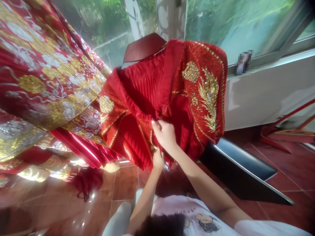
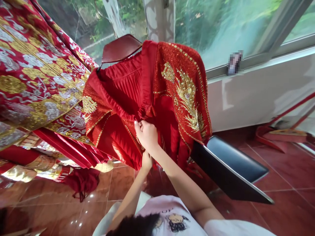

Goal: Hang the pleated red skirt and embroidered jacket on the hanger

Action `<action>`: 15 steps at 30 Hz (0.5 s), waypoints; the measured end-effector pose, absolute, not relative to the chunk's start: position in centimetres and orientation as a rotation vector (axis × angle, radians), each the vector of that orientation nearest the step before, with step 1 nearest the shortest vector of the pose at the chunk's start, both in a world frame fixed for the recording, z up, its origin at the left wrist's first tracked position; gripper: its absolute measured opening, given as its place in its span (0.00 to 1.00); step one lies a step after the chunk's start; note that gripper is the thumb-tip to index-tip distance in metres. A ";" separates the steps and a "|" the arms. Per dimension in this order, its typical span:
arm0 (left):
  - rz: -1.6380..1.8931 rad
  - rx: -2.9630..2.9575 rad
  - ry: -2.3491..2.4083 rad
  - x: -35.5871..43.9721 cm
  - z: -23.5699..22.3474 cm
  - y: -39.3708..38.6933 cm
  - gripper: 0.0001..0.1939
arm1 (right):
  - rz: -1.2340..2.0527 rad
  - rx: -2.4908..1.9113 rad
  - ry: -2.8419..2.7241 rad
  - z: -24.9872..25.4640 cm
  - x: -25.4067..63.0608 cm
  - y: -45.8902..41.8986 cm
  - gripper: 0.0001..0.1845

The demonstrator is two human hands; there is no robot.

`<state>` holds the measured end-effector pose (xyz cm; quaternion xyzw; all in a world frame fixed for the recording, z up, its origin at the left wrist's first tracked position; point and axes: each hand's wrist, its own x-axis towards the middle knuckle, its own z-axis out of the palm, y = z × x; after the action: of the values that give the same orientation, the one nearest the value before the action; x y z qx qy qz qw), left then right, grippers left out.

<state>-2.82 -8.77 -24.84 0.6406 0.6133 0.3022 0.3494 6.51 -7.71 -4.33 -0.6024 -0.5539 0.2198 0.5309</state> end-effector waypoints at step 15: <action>0.990 1.632 1.502 -5.8 -17.3 -9.3 0.17 | 0.544 -1.501 -1.865 -8.8 8.5 -10.3 0.12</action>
<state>-5.78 -9.29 -17.32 0.6296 0.5795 0.3820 0.3491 8.50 -10.29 -8.76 -0.5756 -0.7154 0.2088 0.3365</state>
